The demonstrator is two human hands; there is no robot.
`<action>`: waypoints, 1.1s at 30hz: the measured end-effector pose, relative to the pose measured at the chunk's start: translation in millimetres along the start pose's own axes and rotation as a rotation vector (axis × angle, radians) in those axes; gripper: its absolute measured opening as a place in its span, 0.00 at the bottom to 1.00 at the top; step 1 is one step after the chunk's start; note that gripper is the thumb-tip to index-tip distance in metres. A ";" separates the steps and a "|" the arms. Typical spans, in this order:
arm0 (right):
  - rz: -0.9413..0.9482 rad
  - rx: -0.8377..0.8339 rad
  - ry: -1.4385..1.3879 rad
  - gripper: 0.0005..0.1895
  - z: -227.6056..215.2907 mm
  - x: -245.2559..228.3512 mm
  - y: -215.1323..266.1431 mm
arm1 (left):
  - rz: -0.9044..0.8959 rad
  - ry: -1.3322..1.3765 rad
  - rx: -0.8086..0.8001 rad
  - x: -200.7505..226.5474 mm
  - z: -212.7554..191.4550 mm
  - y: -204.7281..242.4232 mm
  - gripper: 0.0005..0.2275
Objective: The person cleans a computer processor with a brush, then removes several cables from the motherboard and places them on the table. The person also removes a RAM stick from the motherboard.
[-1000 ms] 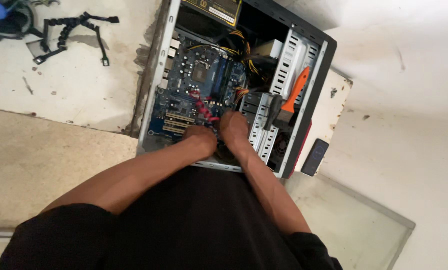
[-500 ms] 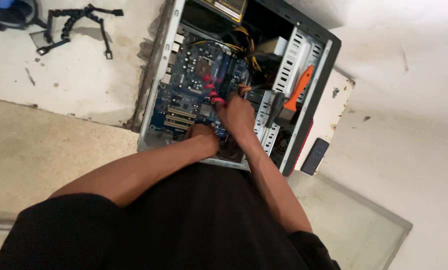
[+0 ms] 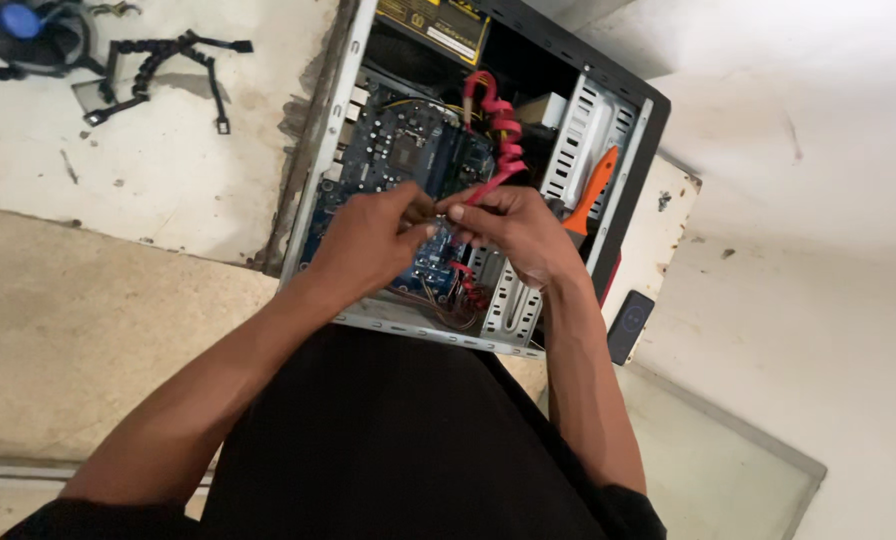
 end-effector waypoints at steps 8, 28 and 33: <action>-0.057 0.008 -0.155 0.16 0.1 13.1 -5.5 | 0.049 0.171 0.074 31.4 -11.5 11.4 0.06; -0.345 0.092 0.377 0.07 4.5 -73.3 20.9 | 0.307 -0.062 0.237 61.7 -35.2 9.5 0.08; -0.537 -0.116 0.284 0.20 23.3 -106.1 38.9 | 0.396 -0.215 0.287 67.4 -63.2 10.3 0.09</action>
Point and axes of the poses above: each hand's wrist, its own y-axis away from the middle knuckle, its own z-axis out of the palm, x = y × z, the point moved 10 cm from there along -y, towards the middle knuckle, and after that the axes turned 13 degrees about y, right-handed, at the moved point
